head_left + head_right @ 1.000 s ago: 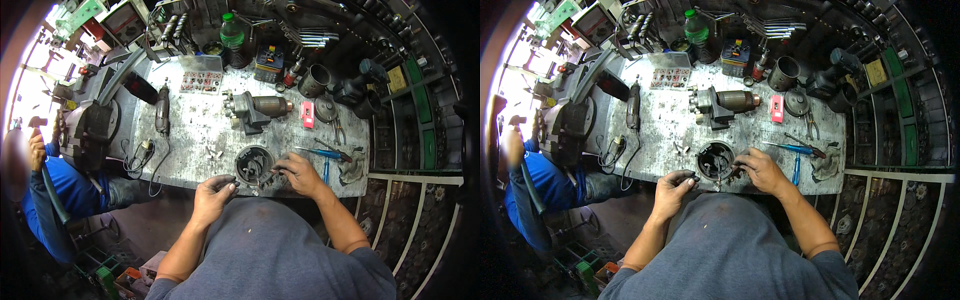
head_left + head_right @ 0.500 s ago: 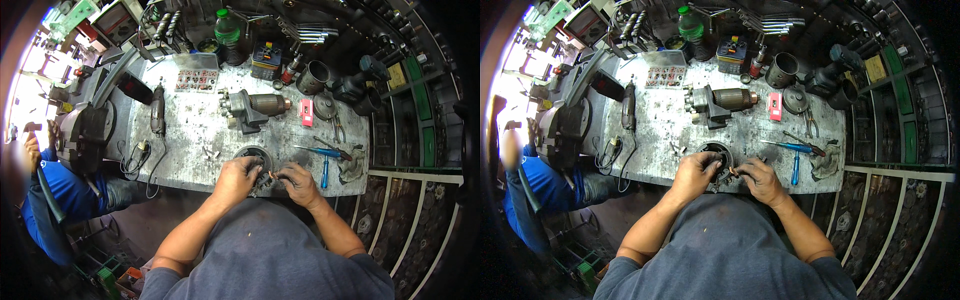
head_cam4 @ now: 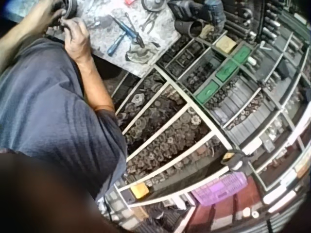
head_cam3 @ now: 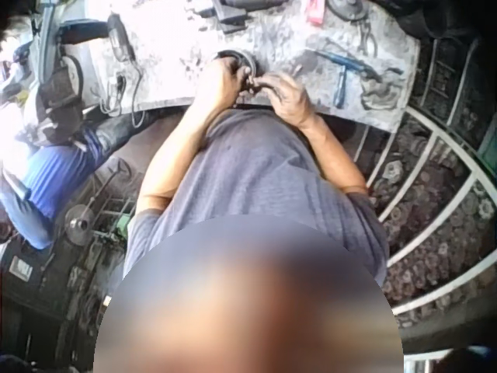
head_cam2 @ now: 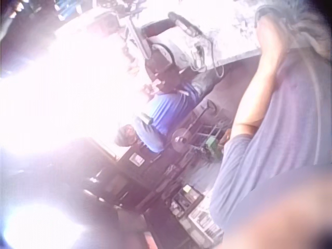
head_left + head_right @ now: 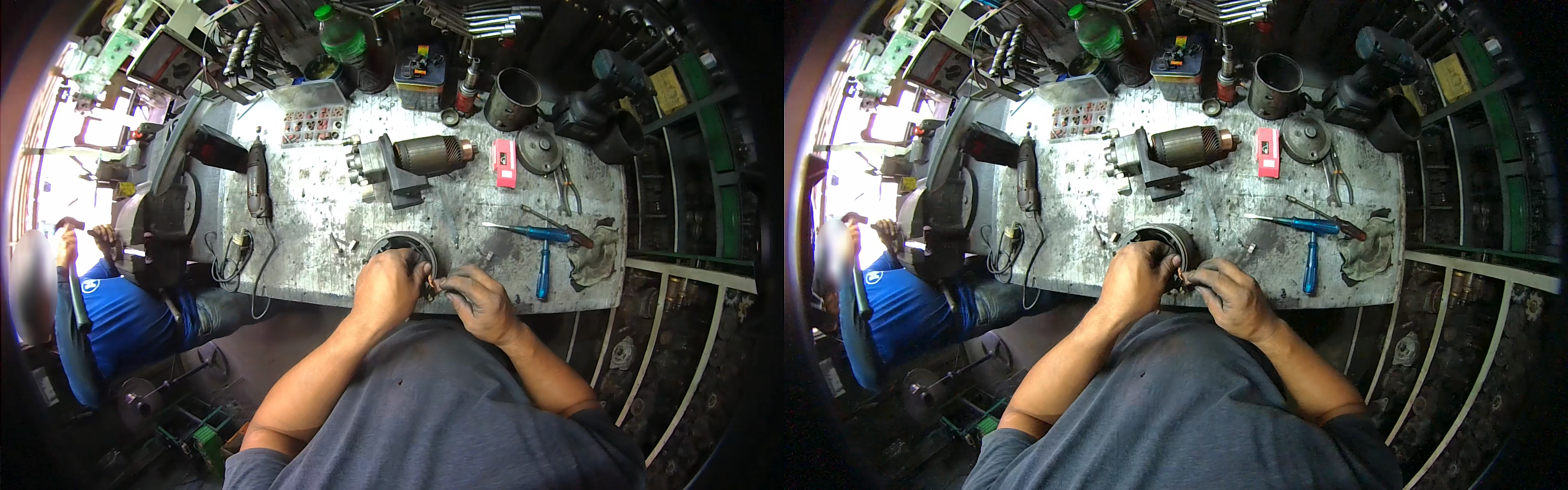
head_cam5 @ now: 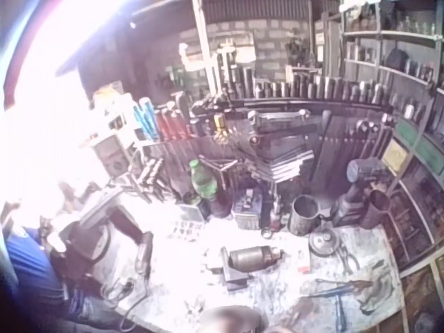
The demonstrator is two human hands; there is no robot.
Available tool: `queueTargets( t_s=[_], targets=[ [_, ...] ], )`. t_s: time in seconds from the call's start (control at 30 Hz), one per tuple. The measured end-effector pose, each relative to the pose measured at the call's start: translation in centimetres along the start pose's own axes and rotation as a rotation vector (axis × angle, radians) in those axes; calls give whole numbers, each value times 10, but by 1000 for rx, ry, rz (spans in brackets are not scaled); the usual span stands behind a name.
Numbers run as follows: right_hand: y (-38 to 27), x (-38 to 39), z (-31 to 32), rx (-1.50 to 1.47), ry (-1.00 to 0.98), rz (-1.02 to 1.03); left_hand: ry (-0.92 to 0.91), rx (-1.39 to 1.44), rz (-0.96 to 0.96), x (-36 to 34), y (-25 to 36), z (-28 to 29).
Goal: The person disassembles a cylindrical motor component on a workbench using a screwdriver. They retrieve a replacement part from a drawer and proceed to reassemble the motor, securing internal components with the tool.
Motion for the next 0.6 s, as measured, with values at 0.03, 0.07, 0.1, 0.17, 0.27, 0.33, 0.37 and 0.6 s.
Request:
queueTargets(
  t_s=[0.03, 0.07, 0.1, 0.17, 0.27, 0.33, 0.37, 0.6],
  targets=[
    [0, 0, 1, -13, -7, 3, -11, -10, 31, 0, 1, 0],
    [0, -1, 3, -26, -14, 7, -17, -13, 55, -1, 1, 1],
    [0, -1, 4, -34, -15, 9, -22, -9, 83, -1, 2, 1],
    [0, -1, 6, -43, -18, 17, -33, -22, 128, -1, 2, -1],
    [-1, -2, 9, -61, -15, 45, -48, -5, 111, -3, 2, 0],
    [0, -2, 10, -71, -27, 48, -89, 6, 89, -5, 2, 2],
    [0, -2, 11, -74, -35, 48, -126, 6, 89, -7, 1, 3],
    [4, -3, 11, -70, -87, 29, -298, 60, 128, -10, -3, 13]
  ],
)
Point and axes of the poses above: each hand's wrist, its own x-axis away from the middle knuckle, its own z-axis out of the back of the hand, y = z × x, the point moved 4 cm from there along -x, towards the middle knuckle, and after that the axes turned 9 degrees about z, right-handed, at the moved point
